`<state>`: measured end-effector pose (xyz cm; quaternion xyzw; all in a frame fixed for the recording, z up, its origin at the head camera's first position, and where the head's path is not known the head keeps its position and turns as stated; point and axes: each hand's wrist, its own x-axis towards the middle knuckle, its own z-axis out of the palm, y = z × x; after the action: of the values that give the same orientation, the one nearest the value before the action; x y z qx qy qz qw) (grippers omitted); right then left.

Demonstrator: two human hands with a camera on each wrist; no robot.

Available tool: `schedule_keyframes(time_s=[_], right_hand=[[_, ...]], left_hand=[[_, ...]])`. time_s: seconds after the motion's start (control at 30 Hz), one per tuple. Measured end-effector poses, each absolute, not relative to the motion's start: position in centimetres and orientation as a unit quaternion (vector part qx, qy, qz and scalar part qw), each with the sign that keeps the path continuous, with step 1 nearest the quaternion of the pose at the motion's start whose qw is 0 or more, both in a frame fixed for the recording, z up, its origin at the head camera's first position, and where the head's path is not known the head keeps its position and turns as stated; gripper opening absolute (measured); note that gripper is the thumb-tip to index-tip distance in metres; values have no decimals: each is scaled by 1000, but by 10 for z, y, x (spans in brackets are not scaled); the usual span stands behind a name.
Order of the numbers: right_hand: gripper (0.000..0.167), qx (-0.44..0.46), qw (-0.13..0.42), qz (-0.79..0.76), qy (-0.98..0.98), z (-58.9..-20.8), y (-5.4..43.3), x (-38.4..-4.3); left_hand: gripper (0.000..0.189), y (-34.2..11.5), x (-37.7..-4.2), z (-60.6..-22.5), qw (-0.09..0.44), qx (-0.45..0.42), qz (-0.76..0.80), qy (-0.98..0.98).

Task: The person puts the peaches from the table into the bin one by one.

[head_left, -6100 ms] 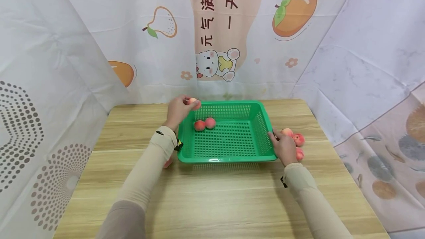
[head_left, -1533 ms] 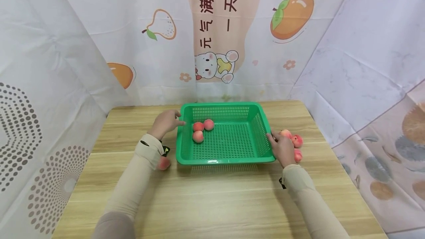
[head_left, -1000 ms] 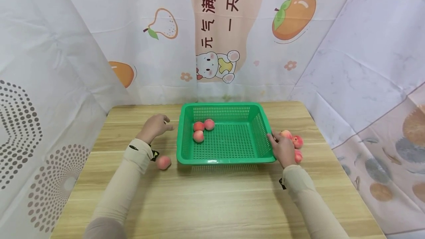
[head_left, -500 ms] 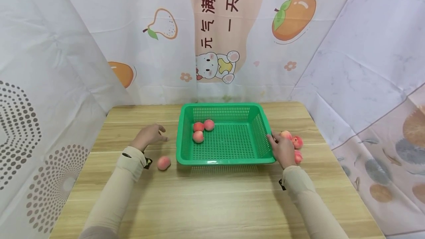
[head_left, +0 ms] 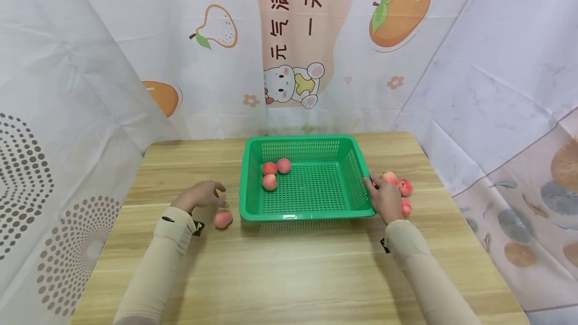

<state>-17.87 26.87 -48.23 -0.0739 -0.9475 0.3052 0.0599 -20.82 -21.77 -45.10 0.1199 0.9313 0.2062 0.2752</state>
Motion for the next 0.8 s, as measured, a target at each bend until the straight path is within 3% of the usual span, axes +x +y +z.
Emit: schedule_keyframes(time_s=[0.8], right_hand=[[48, -79, 57, 308, -947, -482, 268, -180]], left_hand=[[50, -223, -189, -471, 294, 111, 234, 920]])
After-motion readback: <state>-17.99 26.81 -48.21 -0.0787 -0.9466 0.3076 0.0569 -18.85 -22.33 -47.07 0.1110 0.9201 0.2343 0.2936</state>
